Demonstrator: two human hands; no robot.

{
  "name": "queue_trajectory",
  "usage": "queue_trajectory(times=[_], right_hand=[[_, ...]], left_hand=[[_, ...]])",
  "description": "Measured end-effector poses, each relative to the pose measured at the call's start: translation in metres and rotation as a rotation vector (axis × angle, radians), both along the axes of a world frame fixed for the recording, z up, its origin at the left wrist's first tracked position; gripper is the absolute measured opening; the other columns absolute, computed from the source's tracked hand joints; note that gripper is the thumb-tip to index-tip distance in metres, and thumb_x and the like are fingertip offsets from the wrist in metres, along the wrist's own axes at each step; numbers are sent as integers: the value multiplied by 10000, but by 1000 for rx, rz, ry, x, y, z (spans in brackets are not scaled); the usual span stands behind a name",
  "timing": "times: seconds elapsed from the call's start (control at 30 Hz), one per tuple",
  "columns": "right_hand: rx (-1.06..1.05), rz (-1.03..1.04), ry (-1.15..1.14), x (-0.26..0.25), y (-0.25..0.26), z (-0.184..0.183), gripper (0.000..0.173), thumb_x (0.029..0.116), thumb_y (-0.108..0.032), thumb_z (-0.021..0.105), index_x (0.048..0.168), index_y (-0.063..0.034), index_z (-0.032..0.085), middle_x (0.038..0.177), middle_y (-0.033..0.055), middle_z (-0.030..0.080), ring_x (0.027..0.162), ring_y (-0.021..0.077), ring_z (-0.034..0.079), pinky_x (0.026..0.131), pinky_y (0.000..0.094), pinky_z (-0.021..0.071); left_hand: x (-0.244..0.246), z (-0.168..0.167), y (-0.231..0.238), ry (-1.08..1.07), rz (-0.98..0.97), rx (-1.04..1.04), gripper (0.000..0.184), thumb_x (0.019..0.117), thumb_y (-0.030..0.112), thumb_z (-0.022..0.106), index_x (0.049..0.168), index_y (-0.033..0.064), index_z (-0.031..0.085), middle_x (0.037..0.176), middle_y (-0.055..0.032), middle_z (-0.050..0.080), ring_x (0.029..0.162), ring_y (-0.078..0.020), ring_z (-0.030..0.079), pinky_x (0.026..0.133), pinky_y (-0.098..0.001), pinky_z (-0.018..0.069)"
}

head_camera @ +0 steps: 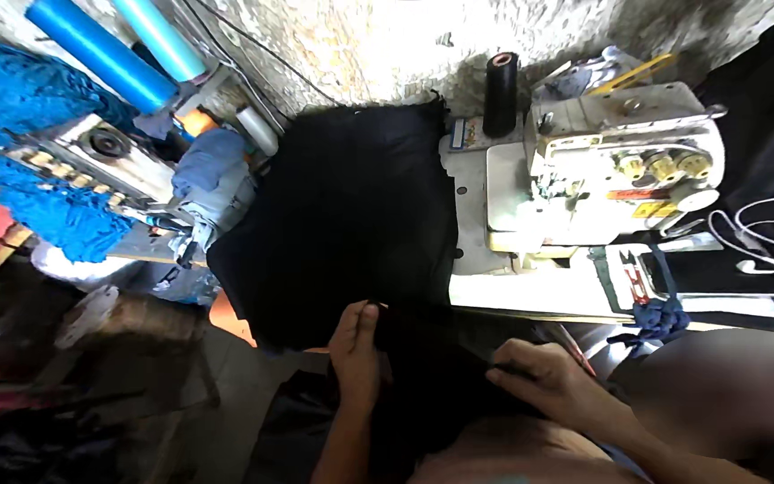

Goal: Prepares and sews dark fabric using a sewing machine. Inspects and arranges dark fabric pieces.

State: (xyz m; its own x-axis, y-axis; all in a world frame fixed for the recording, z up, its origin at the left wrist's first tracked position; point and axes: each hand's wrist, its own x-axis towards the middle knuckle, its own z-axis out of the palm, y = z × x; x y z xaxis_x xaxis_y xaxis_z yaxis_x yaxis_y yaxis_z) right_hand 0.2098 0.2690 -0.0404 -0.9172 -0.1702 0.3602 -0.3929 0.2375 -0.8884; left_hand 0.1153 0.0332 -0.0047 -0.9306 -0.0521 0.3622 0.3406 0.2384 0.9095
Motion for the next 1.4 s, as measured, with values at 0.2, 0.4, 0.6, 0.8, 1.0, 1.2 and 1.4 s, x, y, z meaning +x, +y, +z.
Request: queue_trajectory(times=[0.2,0.4,0.6,0.8,1.0,1.2,1.4], right_hand=[[2,-82,338,-18,5,34,186,1044,-182,584,1025,-7,644,860,80,701,764,16,635,717,128,493],[-95,-559,53,-36,32,-32,192,978,-101,612,992,76,687,854,36,710,749,-99,606,718,76,498],[-45,-815,-230,-12,63,-84,206,984,-168,614,972,23,690,757,12,657,659,-57,564,651,115,475],[-40,-810,-227,-3,69,-94,199,962,-167,617,968,17,692,798,24,692,710,-65,605,690,98,486],[-69,-811,-201,-4,68,-102,192,931,-156,644,950,26,703,823,25,698,737,-80,606,722,78,484],[-77,-814,-186,-2,68,-103,199,954,-167,623,957,18,696,845,10,703,773,-103,613,748,68,488],[-13,-835,-194,-1,70,-97,247,978,-192,593,968,28,703,845,35,704,784,-91,614,752,71,477]], left_hand=[[-41,86,31,841,-85,-312,246,1093,309,474,1064,161,668,1043,138,667,1023,85,596,913,-118,468],[-133,41,152,852,-376,-497,145,954,108,679,945,-15,756,841,-173,707,754,-255,706,684,-362,581],[-138,-51,226,566,-636,-591,134,969,112,673,962,11,762,962,-147,727,911,-281,719,819,-439,589],[-139,-72,240,671,-635,-547,106,909,100,733,943,12,782,963,-147,758,933,-276,738,855,-406,589],[-141,-72,235,608,-642,-520,82,895,77,738,924,13,782,968,-134,760,948,-257,736,863,-388,588],[-140,-73,236,599,-609,-521,89,873,104,759,906,25,786,957,-129,759,944,-266,729,843,-409,581],[-140,-71,236,551,-525,-535,126,839,128,806,933,47,786,977,-123,753,930,-274,713,830,-430,572]])
